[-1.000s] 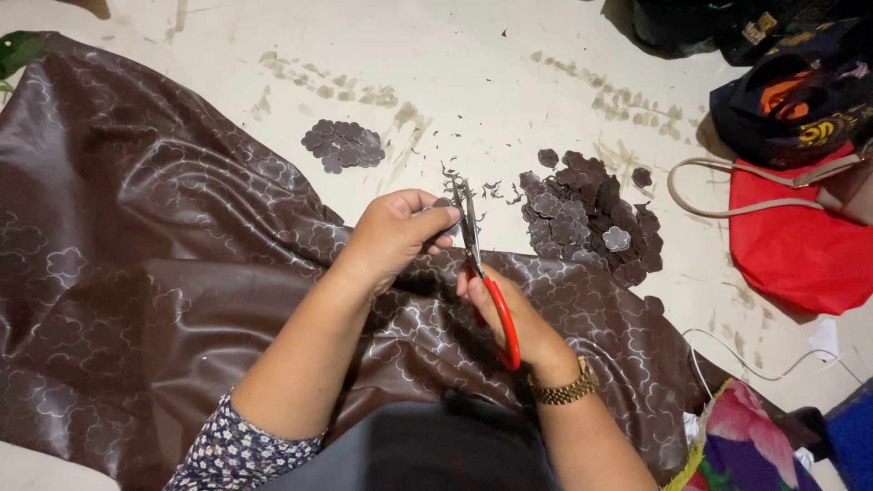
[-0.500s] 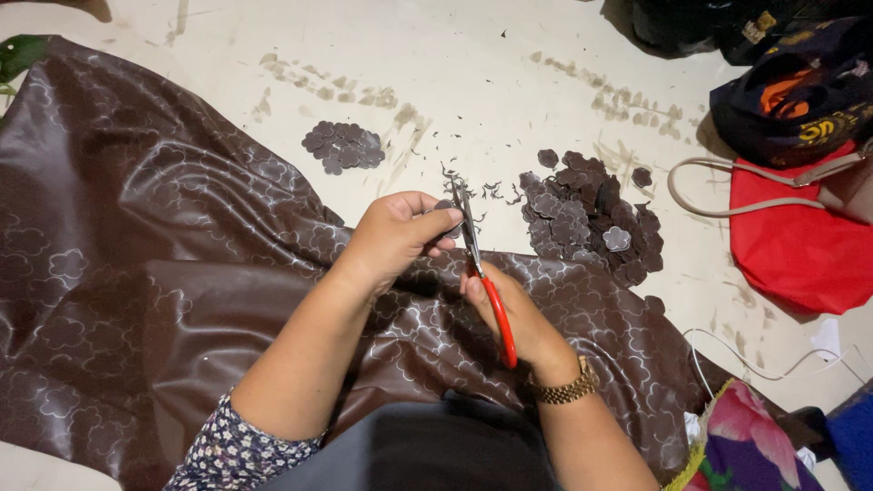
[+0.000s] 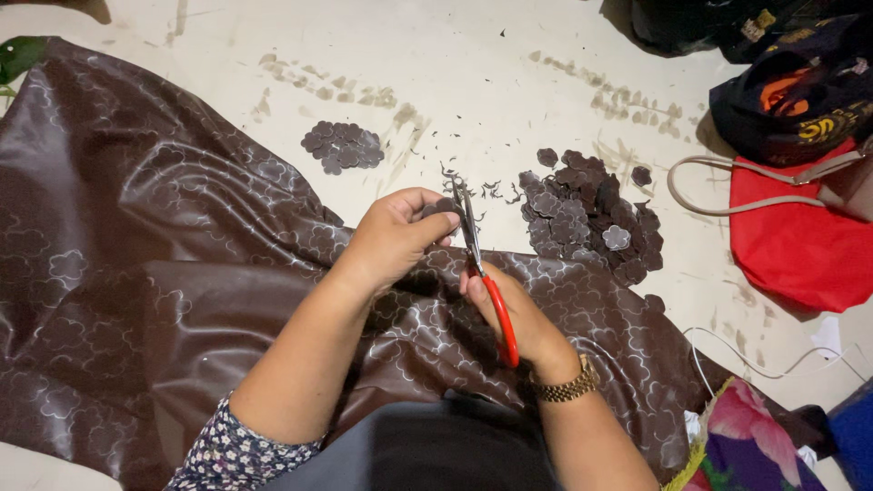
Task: The person uses red-handled scissors to cut small, flower-shaped pieces from a brown patterned fabric. They hold the fabric with one hand and cut with the other, placing the cut pieces on the floor.
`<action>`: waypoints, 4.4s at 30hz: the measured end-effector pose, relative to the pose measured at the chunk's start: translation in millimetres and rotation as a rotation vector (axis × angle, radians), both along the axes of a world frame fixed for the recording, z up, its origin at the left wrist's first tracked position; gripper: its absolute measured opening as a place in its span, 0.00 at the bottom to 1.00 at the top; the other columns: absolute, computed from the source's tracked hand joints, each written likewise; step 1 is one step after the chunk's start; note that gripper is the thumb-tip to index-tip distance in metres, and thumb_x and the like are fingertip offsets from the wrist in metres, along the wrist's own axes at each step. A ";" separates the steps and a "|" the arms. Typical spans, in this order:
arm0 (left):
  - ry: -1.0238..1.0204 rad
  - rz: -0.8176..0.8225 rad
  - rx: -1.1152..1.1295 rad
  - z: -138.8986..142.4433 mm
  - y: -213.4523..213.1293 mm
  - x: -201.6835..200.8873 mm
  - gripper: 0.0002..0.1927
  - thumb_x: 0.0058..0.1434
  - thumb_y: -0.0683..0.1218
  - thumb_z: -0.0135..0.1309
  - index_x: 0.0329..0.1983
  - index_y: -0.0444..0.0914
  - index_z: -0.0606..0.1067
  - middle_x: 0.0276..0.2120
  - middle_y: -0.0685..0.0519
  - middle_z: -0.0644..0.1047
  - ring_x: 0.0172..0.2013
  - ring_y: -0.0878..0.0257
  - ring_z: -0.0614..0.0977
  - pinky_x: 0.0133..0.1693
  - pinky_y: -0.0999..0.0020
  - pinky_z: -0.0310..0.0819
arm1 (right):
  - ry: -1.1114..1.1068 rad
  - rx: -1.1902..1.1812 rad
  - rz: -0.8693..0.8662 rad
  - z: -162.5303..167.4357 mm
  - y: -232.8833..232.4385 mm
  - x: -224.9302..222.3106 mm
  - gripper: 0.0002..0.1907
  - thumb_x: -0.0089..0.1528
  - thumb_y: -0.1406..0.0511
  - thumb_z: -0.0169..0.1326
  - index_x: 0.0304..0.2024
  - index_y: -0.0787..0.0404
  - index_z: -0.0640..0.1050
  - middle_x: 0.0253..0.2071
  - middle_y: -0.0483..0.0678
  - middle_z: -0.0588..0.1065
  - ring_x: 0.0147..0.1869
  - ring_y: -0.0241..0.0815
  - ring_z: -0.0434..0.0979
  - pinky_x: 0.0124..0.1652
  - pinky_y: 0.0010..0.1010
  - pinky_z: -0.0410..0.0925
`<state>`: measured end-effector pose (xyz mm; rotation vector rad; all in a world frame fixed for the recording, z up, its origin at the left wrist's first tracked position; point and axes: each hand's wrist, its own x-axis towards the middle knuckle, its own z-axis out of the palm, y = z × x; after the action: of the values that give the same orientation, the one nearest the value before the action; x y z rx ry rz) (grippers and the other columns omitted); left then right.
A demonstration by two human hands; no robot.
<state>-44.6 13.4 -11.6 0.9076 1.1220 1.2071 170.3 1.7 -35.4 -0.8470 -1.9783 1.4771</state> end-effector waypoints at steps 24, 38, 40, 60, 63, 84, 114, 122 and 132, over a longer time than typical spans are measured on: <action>0.041 0.019 -0.071 3.0 0.9 2.0 0.07 0.59 0.41 0.61 0.37 0.31 0.79 0.28 0.54 0.81 0.25 0.71 0.78 0.29 0.78 0.72 | -0.032 -0.117 0.012 5.0 -1.1 1.8 0.22 0.71 0.48 0.40 0.41 0.58 0.72 0.27 0.38 0.62 0.32 0.31 0.60 0.33 0.26 0.59; 0.035 0.053 -0.060 -0.8 2.6 2.7 0.07 0.59 0.41 0.61 0.35 0.31 0.79 0.28 0.53 0.81 0.25 0.71 0.78 0.30 0.78 0.73 | -0.028 -0.109 0.003 -0.1 -1.0 0.6 0.22 0.72 0.49 0.39 0.39 0.59 0.72 0.29 0.38 0.64 0.33 0.31 0.61 0.34 0.25 0.61; 0.032 0.055 -0.054 -0.7 2.8 2.3 0.07 0.59 0.40 0.61 0.35 0.30 0.79 0.27 0.53 0.81 0.25 0.71 0.78 0.29 0.78 0.73 | -0.035 -0.161 -0.019 -0.5 -1.3 0.8 0.22 0.71 0.49 0.39 0.39 0.59 0.72 0.29 0.38 0.65 0.32 0.32 0.62 0.33 0.26 0.61; -0.068 0.008 -0.070 1.2 1.8 -1.3 0.06 0.64 0.41 0.54 0.42 0.34 0.77 0.34 0.56 0.80 0.32 0.73 0.80 0.33 0.78 0.77 | 0.089 -0.285 -0.055 -8.7 1.0 5.7 0.24 0.70 0.45 0.40 0.40 0.57 0.72 0.29 0.37 0.65 0.31 0.30 0.62 0.30 0.23 0.59; -0.054 -0.014 -0.082 2.3 0.1 1.2 0.07 0.64 0.41 0.55 0.43 0.34 0.76 0.36 0.54 0.81 0.34 0.71 0.84 0.33 0.76 0.78 | 0.125 -0.290 -0.021 -11.1 -0.3 5.9 0.24 0.69 0.45 0.41 0.41 0.57 0.72 0.31 0.38 0.66 0.33 0.31 0.64 0.33 0.24 0.62; 0.017 0.036 0.089 14.5 -5.2 4.7 0.20 0.58 0.35 0.60 0.51 0.30 0.66 0.32 0.47 0.80 0.30 0.67 0.82 0.31 0.76 0.76 | 0.044 -0.177 0.071 5.9 -4.1 2.6 0.19 0.69 0.51 0.47 0.45 0.59 0.71 0.33 0.39 0.69 0.37 0.31 0.68 0.38 0.24 0.67; 0.019 0.029 0.093 14.6 -6.8 3.0 0.21 0.57 0.35 0.60 0.49 0.31 0.65 0.32 0.47 0.80 0.30 0.67 0.82 0.30 0.77 0.74 | 0.097 -0.130 0.139 9.4 -3.9 4.3 0.23 0.71 0.48 0.42 0.44 0.60 0.70 0.35 0.40 0.67 0.39 0.33 0.64 0.40 0.26 0.64; 0.059 0.045 0.083 15.7 -7.8 5.7 0.21 0.57 0.35 0.61 0.49 0.31 0.65 0.31 0.48 0.79 0.29 0.67 0.81 0.29 0.77 0.74 | 0.048 -0.049 0.106 11.6 -2.9 3.7 0.24 0.71 0.46 0.41 0.42 0.60 0.70 0.34 0.40 0.66 0.38 0.33 0.63 0.39 0.26 0.63; -0.098 0.048 0.099 11.3 -5.5 3.2 0.20 0.57 0.34 0.60 0.49 0.31 0.64 0.32 0.46 0.80 0.30 0.66 0.81 0.28 0.76 0.71 | 0.012 0.000 0.040 18.3 -5.0 1.2 0.26 0.71 0.45 0.37 0.39 0.59 0.70 0.31 0.39 0.64 0.36 0.33 0.61 0.37 0.26 0.62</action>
<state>-41.5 8.0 -0.3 0.8910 1.0179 1.3423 171.5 -3.3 -17.1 -0.8011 -1.9974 1.5015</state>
